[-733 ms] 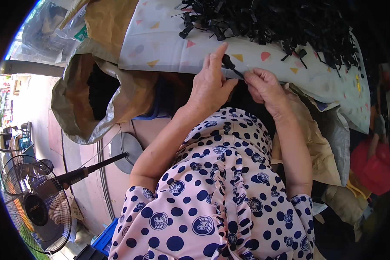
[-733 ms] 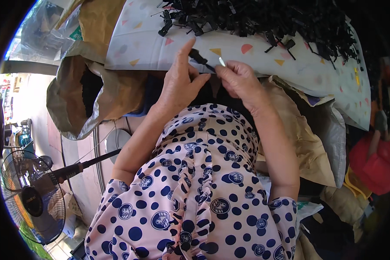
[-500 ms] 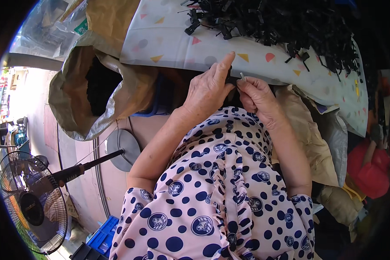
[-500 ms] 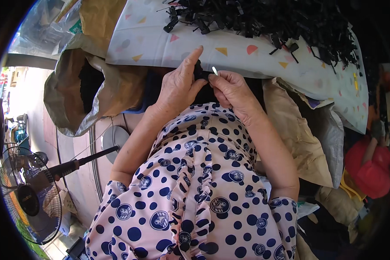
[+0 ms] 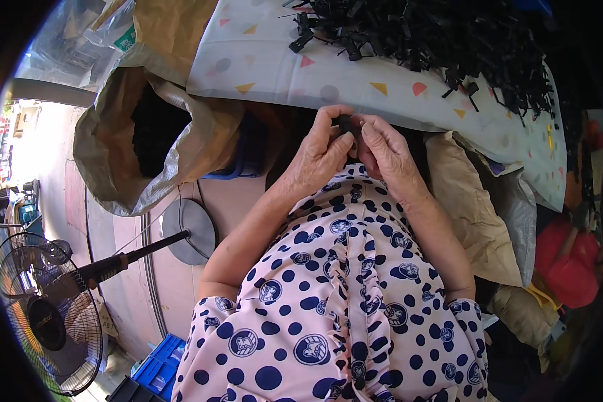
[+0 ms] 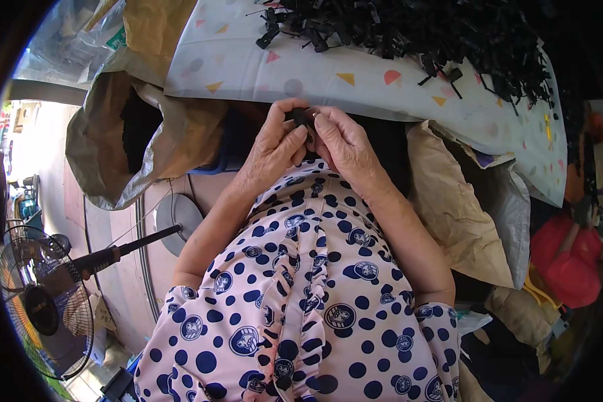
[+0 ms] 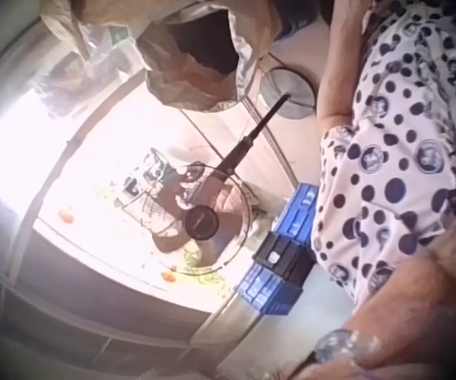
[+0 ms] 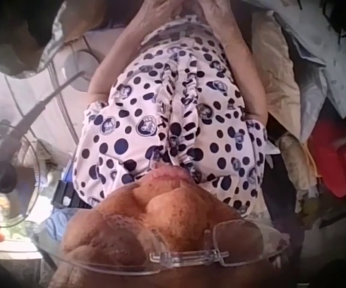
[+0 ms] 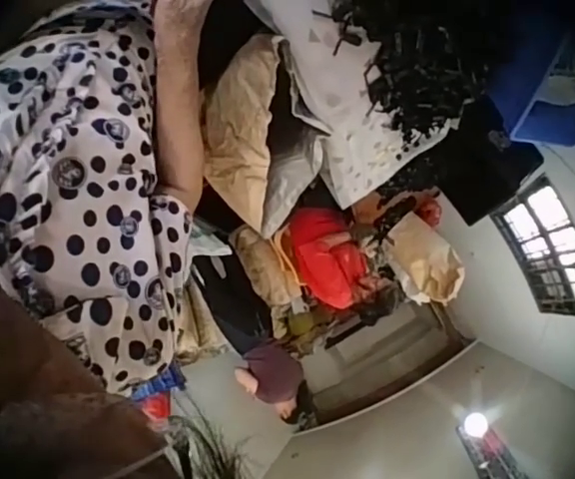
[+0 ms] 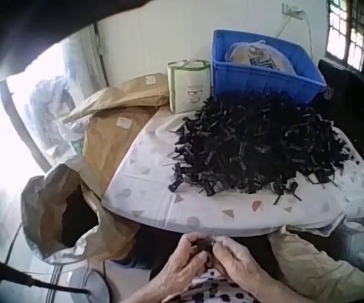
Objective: Assembling small black plastic components by hand at a workstation.
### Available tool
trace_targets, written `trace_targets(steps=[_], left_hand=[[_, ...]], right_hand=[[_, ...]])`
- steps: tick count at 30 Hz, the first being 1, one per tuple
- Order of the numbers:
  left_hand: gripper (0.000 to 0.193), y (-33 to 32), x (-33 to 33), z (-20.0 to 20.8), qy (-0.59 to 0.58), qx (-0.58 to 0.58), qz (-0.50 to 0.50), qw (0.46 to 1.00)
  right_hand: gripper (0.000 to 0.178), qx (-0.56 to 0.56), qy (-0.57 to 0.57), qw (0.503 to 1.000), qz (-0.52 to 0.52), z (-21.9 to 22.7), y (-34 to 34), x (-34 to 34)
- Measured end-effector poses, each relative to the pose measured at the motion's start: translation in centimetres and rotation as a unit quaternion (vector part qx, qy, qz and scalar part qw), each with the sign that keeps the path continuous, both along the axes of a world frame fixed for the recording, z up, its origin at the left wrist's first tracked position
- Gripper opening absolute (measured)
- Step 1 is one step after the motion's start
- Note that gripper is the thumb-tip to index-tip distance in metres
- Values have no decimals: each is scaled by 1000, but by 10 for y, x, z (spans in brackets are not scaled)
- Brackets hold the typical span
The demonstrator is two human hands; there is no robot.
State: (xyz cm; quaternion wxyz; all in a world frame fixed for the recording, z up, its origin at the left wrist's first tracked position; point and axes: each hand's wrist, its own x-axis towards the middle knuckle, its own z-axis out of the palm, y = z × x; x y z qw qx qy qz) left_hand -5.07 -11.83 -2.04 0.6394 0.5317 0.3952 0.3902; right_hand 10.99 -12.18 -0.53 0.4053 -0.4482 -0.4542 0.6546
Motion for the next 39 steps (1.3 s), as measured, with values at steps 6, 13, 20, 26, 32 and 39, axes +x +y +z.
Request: trace_targets(steps=[6,13,20,26,32,39], left_hand=[[40,-5,5,-2,11,41,27,999],[38,-6,18,2,173,188,71,964],[39,-8,26,3,223,228,91,943],[43,-7,27,4,340,255,96,900],[35,-2,20,-3,151,122,97,976],[32,0,-8,9,-272,-131,72,950]], right_hand=[[36,32,-31,999,16,-8,-3,2],[30,15,9,1000,-5,-12,-8,5],[30,49,-1,999,-14,-27,-8,3],[27,132,-75,988,-5,-49,3,6],[25,79,-48,996,-1,-31,0,12],[15,40,20,999,1,-19,-2,8]])
